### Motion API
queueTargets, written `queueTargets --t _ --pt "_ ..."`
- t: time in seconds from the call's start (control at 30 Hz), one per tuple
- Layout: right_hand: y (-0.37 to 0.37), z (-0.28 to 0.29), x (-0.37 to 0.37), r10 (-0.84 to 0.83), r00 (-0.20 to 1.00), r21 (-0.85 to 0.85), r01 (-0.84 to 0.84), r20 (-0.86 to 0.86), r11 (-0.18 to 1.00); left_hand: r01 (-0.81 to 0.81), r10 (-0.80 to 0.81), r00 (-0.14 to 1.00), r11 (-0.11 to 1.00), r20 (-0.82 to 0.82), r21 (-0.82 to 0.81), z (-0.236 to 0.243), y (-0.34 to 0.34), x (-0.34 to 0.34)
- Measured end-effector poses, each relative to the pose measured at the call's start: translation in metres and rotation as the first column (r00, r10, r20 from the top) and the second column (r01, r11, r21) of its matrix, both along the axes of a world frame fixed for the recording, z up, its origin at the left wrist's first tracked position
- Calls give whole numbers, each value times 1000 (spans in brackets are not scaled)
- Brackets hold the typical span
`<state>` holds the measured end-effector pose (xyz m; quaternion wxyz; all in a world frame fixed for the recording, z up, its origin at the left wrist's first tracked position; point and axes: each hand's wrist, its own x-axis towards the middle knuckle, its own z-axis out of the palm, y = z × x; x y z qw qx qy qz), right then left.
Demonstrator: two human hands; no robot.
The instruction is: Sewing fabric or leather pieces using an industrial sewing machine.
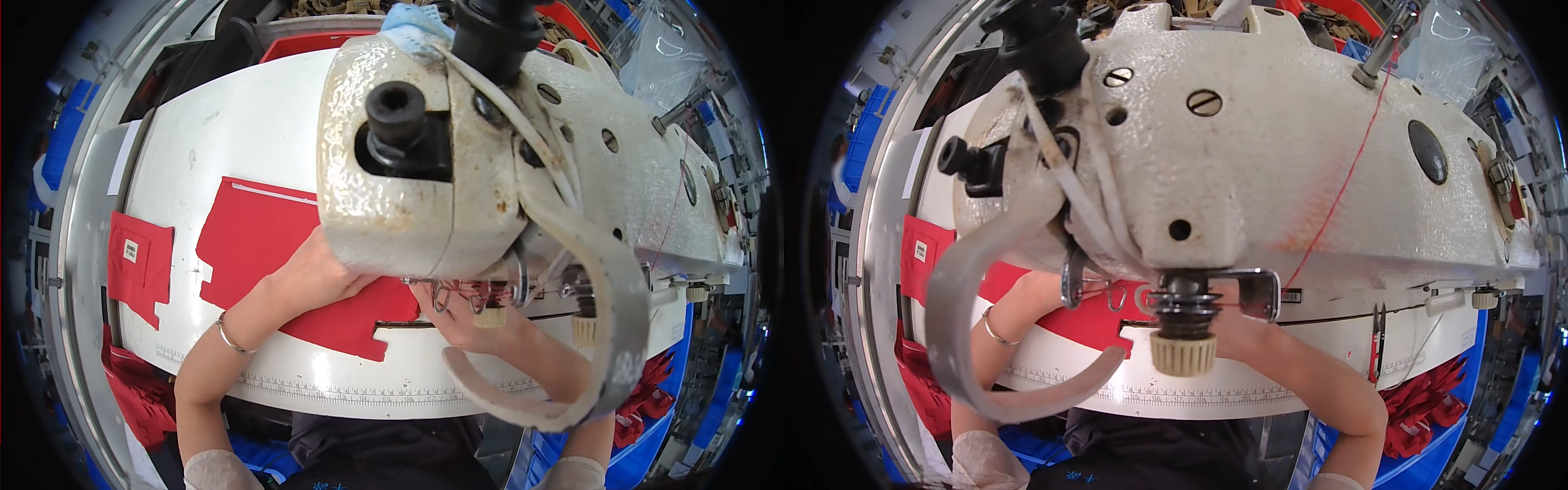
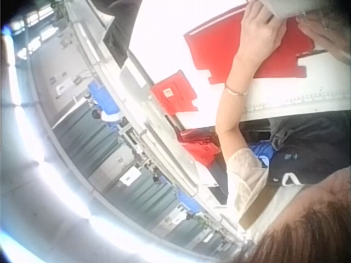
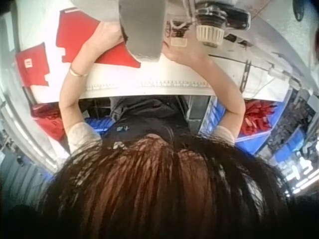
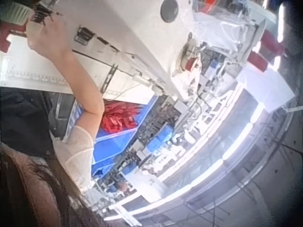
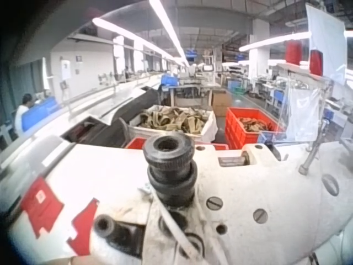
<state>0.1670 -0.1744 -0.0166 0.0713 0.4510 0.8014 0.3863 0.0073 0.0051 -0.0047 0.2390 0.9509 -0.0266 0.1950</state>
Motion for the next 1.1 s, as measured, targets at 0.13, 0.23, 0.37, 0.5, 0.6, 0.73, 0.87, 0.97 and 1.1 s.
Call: queueTargets --t 0.13,0.23,0.37,0.5,0.6,0.73,0.87,0.97,1.1 --pt "-11 13 -1 -11 916 -171 -63 -400 983 -16 15 1000 996 -15 -83 10 -28 -3" --pt "-19 19 -6 -25 807 -92 -36 -591 995 -75 11 987 914 -162 -398 28 -45 -10" --pt "-24 6 -10 -98 789 -140 16 -606 990 -173 11 961 805 -276 -568 20 -44 -19" --pt "-20 11 -10 -123 724 -178 0 -679 984 -169 2 961 793 -275 -585 16 -40 -18" --pt "-18 19 -11 -99 719 -154 -11 -688 988 -161 13 967 808 -256 -566 18 -42 -17" --pt "-19 20 -15 -105 760 -86 65 -641 994 -165 40 963 869 -266 -466 26 -45 -18" --pt "-20 27 -17 -58 755 -115 -24 -654 993 -414 310 907 780 -285 -469 44 -31 -15" --pt "-23 12 -17 -23 845 -239 -125 -534 963 -255 240 966 948 -100 -189 39 1 3" --pt "-31 28 -23 103 833 -121 -199 -543 972 -262 272 958 959 93 -106 13 7 11"
